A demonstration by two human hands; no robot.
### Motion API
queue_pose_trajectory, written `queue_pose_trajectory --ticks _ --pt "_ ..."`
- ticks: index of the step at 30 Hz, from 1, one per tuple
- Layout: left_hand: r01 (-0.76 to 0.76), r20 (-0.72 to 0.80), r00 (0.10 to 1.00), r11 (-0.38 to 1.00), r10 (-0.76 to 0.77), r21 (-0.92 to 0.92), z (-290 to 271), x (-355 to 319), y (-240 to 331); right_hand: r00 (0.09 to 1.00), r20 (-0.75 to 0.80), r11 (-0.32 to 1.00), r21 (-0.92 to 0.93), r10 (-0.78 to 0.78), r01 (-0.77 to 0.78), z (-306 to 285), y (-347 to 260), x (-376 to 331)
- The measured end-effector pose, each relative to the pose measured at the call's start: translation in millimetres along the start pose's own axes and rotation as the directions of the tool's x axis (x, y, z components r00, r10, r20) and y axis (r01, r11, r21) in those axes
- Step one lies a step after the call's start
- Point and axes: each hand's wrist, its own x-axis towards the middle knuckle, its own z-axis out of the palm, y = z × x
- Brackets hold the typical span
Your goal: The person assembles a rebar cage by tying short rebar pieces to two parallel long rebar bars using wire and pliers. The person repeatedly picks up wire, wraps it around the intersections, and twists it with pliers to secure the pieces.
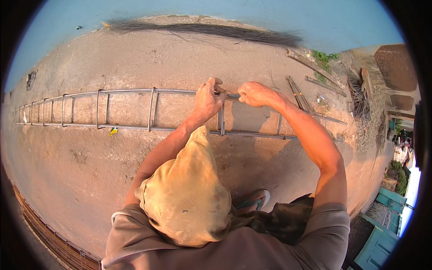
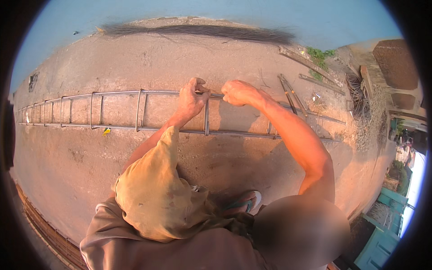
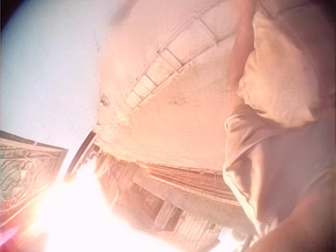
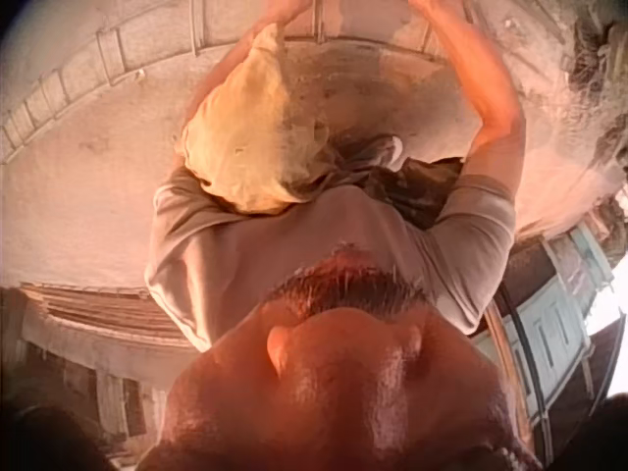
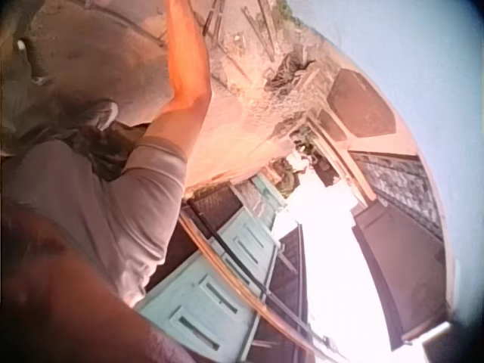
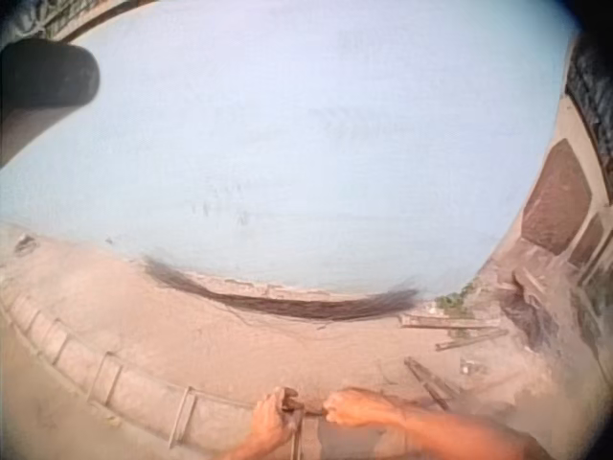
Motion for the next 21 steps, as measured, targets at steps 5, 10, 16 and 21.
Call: queue_pose_trajectory --ticks 5,10,16,21 --pt "-0.248 -0.067 0.963 0.954 0.262 0.169 0 -7 -8 1.000 -0.022 0.217 0.976 0.004 0.021 3 -49 -77" --pt "-0.159 -0.021 0.986 0.971 0.166 0.180 4 -2 -7 0.804 -0.508 0.929 0.341 0.308 -0.141 -24 62 -81" --pt "0.112 0.175 0.977 0.990 -0.125 0.081 -8 15 4 0.643 -0.356 0.726 0.187 0.678 -0.662 75 215 -82" --pt "0.100 0.299 0.947 0.993 -0.113 0.059 -27 21 4 0.650 -0.541 0.805 0.089 0.534 -0.586 81 198 -77"
